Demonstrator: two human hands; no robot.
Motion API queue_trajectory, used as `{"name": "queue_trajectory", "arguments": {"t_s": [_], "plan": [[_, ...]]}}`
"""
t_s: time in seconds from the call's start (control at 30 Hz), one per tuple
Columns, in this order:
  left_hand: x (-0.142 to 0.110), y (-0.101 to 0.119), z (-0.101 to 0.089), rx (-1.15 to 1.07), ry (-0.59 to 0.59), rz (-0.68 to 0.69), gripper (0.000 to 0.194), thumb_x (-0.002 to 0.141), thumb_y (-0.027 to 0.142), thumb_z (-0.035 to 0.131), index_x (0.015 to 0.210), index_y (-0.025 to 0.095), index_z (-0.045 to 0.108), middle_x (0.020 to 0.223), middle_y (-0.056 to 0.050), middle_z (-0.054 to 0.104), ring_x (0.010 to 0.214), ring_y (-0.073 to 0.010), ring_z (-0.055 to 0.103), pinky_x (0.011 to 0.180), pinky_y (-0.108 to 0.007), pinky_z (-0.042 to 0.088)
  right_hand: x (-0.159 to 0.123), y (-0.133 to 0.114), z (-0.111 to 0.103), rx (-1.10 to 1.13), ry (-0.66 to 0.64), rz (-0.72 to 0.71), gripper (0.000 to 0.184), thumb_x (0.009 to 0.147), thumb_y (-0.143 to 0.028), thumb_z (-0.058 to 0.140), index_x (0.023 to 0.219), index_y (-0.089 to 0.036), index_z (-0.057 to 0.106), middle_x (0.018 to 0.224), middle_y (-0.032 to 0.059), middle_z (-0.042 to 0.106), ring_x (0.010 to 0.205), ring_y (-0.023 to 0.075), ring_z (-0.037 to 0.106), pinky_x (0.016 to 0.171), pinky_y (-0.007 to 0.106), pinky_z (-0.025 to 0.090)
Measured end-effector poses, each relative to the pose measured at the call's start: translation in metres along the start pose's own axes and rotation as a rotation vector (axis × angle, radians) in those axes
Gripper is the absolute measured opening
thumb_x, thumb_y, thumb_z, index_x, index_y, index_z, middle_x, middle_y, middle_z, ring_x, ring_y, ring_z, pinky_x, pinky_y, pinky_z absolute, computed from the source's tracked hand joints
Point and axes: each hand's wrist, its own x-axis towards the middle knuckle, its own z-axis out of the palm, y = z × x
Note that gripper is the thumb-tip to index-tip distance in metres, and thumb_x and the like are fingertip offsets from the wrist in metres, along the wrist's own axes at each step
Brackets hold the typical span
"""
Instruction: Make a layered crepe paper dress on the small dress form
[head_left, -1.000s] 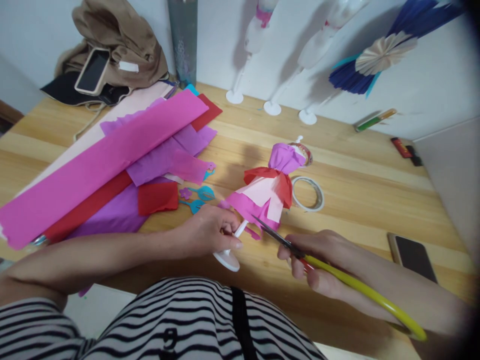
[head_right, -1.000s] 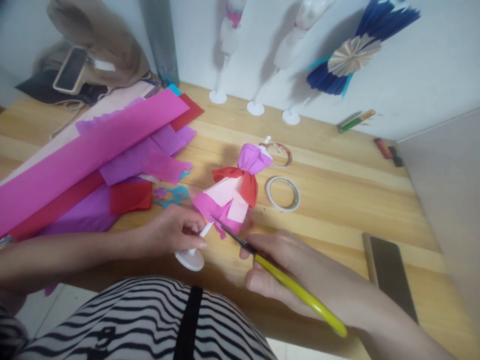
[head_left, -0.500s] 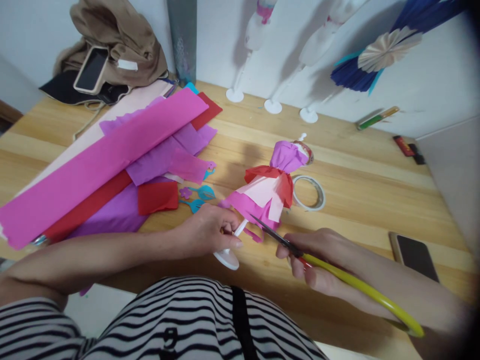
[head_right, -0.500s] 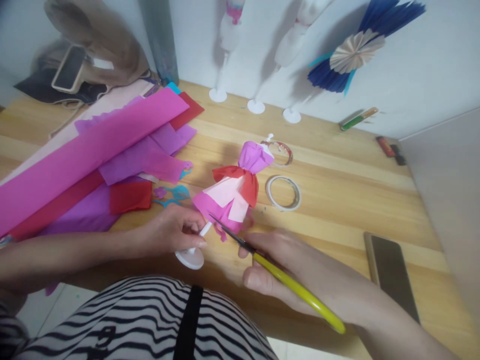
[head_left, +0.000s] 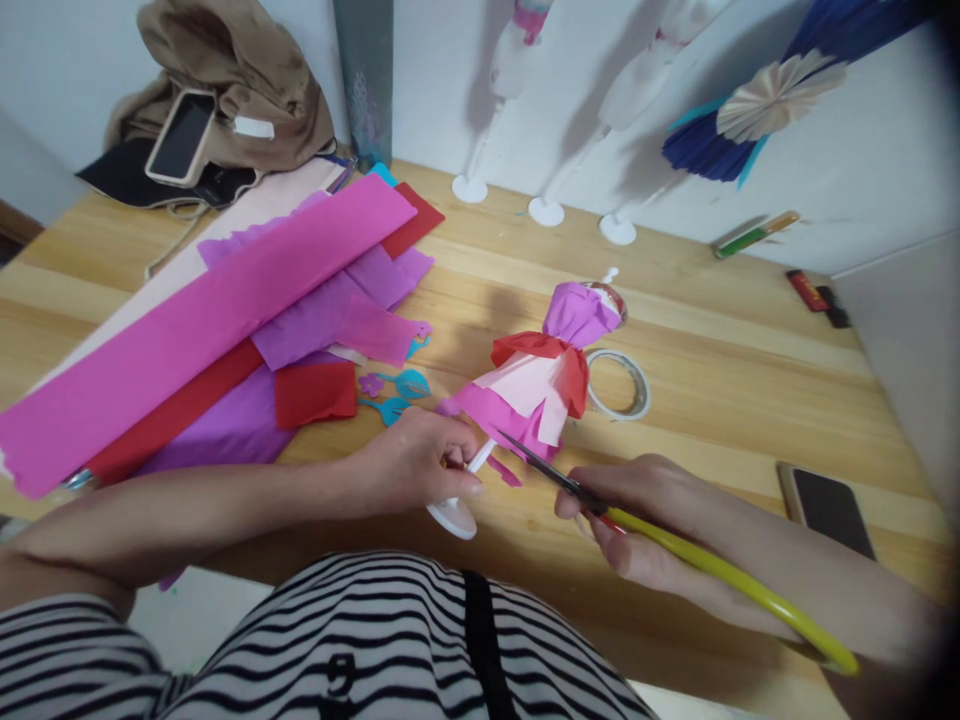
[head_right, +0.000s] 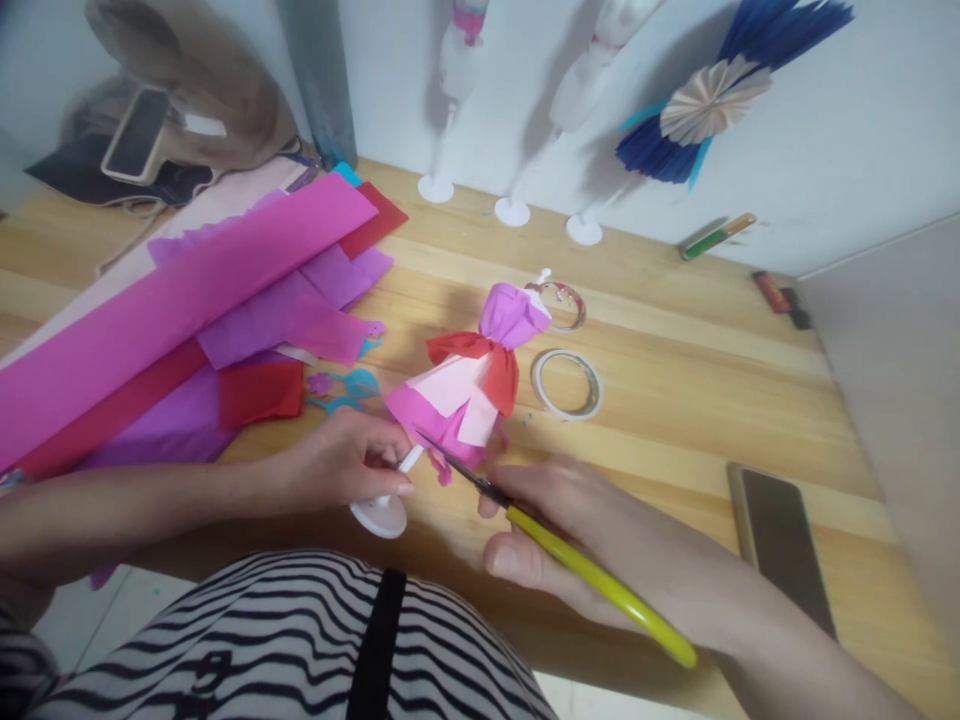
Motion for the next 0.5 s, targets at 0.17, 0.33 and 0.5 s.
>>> {"name": "queue_trajectory", "arguments": {"t_s": [0.17,0.33,0.5], "plan": [[0.0,-0.0024,0.0009,0.033,0.018,0.049,0.027,0.068,0.006,0.068,0.056,0.014,0.045,0.052,0.009,0.04,0.051,-0.0048,0.035,0.05,-0.02,0.024,0.0012,-0.0007,-0.0004,-0.077,0.024,-0.031,0.034,0.094,-0.054,0.049,0.086,-0.023,0.059,0.069,-0.0007,0.059,0.059,0.0171,0.054,0.052,0.028,0.042],[0.0006,-0.0058,0.0017,0.022,0.021,0.075,0.027,0.068,0.007,0.067,0.056,0.015,0.044,0.052,0.009,0.039,0.05,-0.0051,0.034,0.049,-0.02,0.022,0.0016,-0.0003,-0.0001,-0.06,0.018,-0.022,0.04,0.094,-0.058,0.046,0.087,-0.022,0.06,0.067,-0.0014,0.055,0.057,0.016,0.05,0.051,0.027,0.039],[-0.0007,-0.0004,0.0003,0.013,0.002,0.029,0.027,0.07,0.005,0.065,0.057,0.015,0.043,0.053,0.008,0.039,0.052,-0.0054,0.034,0.05,-0.02,0.022,-0.0009,0.002,0.001,-0.021,0.027,0.0,0.046,0.089,-0.066,0.052,0.088,-0.02,0.06,0.067,-0.0024,0.05,0.057,0.0138,0.046,0.048,0.025,0.035]]}}
